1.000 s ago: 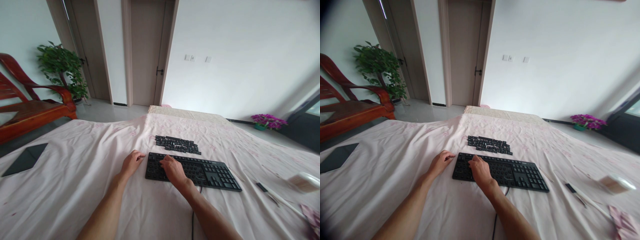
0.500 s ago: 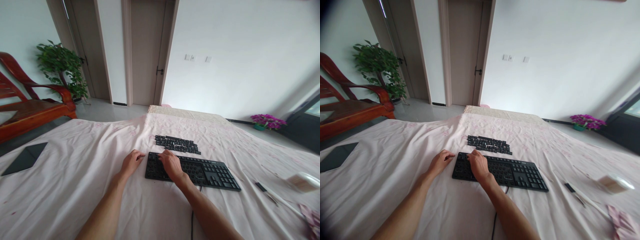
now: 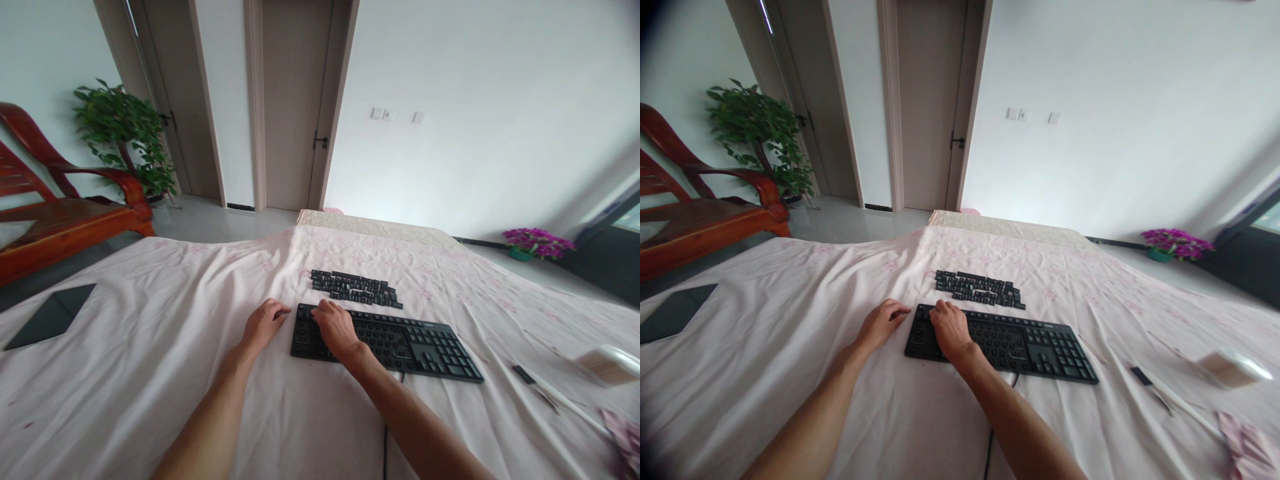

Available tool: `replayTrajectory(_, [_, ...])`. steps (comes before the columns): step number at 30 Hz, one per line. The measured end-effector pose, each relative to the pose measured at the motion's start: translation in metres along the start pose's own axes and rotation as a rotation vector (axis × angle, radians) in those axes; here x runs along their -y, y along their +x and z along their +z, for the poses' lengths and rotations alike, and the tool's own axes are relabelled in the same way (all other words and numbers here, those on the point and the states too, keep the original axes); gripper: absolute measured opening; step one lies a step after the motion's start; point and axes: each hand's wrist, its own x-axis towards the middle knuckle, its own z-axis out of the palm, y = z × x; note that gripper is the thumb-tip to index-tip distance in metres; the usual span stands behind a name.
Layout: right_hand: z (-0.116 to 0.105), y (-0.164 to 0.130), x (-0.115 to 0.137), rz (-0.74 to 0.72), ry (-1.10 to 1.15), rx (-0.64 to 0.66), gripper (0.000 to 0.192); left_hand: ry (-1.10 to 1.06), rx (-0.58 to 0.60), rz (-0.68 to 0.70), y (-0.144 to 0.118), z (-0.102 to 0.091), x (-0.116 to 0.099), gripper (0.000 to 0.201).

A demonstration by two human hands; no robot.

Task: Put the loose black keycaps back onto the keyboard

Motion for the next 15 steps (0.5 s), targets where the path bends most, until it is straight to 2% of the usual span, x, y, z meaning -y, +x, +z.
replayTrajectory(15, [-0.0026,-0.0027,0.0064,-0.043,-0.096,0.044,0.022,-0.008,-0.007,0.014,-0.0010,0.0009,0.0026,0.022])
